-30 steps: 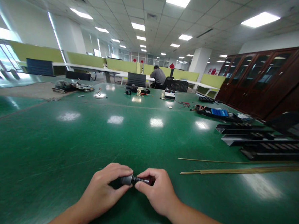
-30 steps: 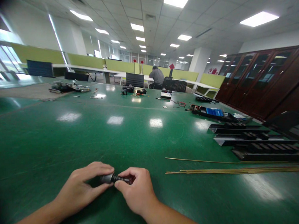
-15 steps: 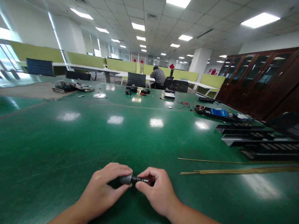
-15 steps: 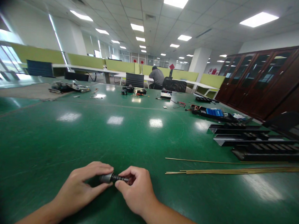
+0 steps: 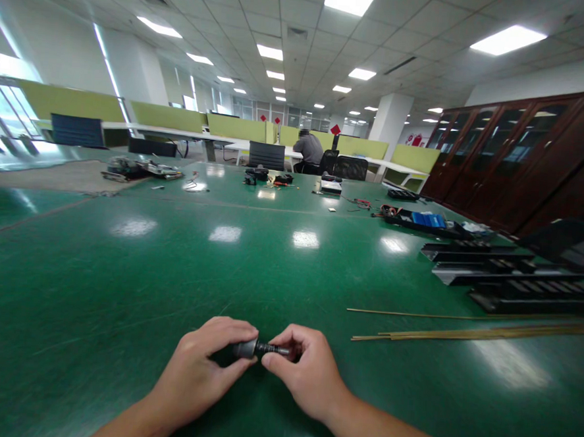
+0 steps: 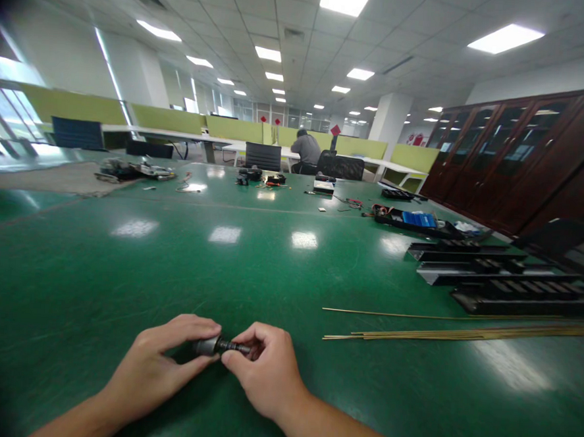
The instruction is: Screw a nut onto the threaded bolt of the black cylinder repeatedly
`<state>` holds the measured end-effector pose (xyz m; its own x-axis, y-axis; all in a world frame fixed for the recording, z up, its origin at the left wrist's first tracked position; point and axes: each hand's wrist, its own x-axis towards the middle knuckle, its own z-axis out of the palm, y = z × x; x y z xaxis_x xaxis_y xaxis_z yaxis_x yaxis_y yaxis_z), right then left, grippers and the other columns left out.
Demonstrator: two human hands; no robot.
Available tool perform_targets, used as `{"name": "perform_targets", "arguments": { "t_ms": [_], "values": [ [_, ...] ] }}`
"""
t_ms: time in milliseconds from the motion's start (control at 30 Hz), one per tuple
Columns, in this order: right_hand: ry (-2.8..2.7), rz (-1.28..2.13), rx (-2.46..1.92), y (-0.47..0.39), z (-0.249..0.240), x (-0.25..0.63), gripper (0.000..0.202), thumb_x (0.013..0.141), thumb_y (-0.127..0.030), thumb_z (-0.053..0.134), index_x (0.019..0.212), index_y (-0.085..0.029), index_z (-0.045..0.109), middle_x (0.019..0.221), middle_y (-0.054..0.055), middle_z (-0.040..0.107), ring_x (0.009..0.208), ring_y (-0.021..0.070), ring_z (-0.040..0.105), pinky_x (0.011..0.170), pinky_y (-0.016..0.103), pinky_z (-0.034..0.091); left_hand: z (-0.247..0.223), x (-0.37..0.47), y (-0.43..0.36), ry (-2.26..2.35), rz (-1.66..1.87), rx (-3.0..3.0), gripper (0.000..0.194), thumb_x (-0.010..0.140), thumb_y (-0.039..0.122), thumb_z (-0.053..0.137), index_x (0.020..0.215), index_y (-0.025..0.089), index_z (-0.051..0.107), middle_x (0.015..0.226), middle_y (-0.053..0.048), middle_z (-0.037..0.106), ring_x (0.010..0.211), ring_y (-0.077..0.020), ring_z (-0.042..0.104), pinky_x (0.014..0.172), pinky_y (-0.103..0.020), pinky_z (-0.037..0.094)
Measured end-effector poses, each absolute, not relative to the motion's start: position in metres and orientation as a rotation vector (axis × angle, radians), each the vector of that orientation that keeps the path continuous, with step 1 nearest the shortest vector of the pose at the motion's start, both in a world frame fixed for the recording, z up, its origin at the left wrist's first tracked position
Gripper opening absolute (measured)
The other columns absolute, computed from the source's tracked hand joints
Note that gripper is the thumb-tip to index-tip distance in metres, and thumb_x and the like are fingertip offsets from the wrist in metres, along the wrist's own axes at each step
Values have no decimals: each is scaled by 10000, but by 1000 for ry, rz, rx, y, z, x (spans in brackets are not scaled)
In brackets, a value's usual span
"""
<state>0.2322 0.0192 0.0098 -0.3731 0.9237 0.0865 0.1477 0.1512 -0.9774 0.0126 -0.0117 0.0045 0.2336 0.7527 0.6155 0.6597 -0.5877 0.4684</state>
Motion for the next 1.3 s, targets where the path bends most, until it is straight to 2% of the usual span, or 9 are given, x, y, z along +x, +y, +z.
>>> {"name": "perform_targets", "arguments": {
  "t_ms": [433,967,1300],
  "values": [
    [-1577,1375,-1036,19,14,232,117,746,-221,761,797,-141,693,632,-37,551,577,112,458,552,239,340,9,11,-10,1386,1307,2354,294,818,186,773,1095,262,709,1042,-37,754,976,-197,720,848,-323,616],
    [-1486,1457,-983,22,11,233,148,779,-247,753,821,-147,653,658,-6,617,597,136,549,575,252,395,7,8,-9,1476,1286,2343,352,823,209,779,1144,298,668,1072,14,740,1016,-162,698,896,-307,587],
    [-1430,1502,-964,23,14,233,168,767,-260,758,813,-150,639,620,-23,599,563,125,547,565,245,402,10,7,-8,1489,1292,2352,329,823,206,774,1127,283,673,1070,-3,742,1014,-184,700,892,-331,586]
  ]
}}
